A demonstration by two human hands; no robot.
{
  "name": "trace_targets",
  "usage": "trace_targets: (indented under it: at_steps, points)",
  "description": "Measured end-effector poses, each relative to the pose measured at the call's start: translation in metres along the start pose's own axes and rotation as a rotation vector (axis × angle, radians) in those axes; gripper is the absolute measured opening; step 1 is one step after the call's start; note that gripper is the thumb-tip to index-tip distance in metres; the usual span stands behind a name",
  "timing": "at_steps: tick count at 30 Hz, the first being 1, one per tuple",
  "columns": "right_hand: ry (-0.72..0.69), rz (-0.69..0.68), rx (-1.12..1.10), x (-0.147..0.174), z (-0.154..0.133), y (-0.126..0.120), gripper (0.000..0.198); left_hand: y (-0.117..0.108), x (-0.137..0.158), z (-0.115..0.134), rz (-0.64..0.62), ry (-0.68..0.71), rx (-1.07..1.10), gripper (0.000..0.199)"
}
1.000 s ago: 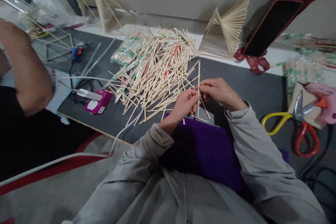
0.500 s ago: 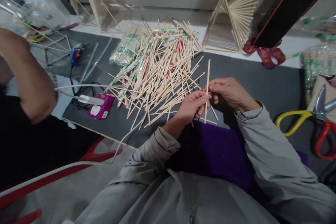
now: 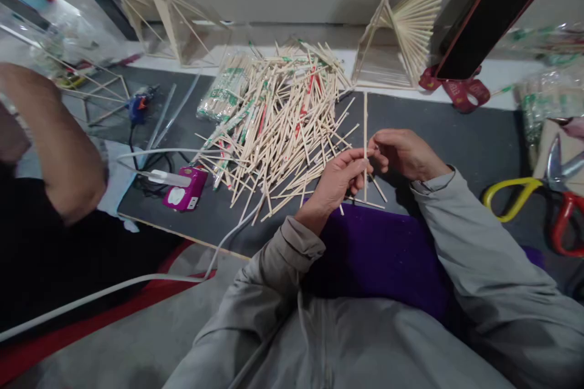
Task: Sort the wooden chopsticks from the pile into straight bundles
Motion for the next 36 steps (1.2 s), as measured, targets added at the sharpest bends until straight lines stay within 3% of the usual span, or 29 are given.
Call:
trace_targets:
  at_steps: [8, 13, 18, 36]
  points:
    - [0.017, -0.015, 0.085, 0.003, -0.007, -0.018, 0.021, -0.001, -0.007, 0.0, 0.009, 0.117, -0.131, 0.048]
    - [-0.014, -0.084, 0.194, 0.004, -0.01, -0.009, 0.023, -0.005, -0.01, -0.003, 0.004, 0.142, -0.198, 0.06]
    - [-0.018, -0.088, 0.304, 0.007, -0.012, 0.001, 0.019, -0.005, -0.008, -0.003, -0.028, 0.165, -0.201, 0.059]
    - [-0.191, 0.251, 0.69, 0.02, -0.03, 0.02, 0.015, -0.006, -0.008, 0.002, -0.015, 0.232, -0.141, 0.059]
Point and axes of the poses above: each hand's wrist, its own x-axis away from the middle knuckle, its own y-axis out of the palm, z = x × y, the point moved 6 cm from there along -x, towards the middle knuckle, and after that the axes turned 15 degrees about y, right-handed, at the moved point
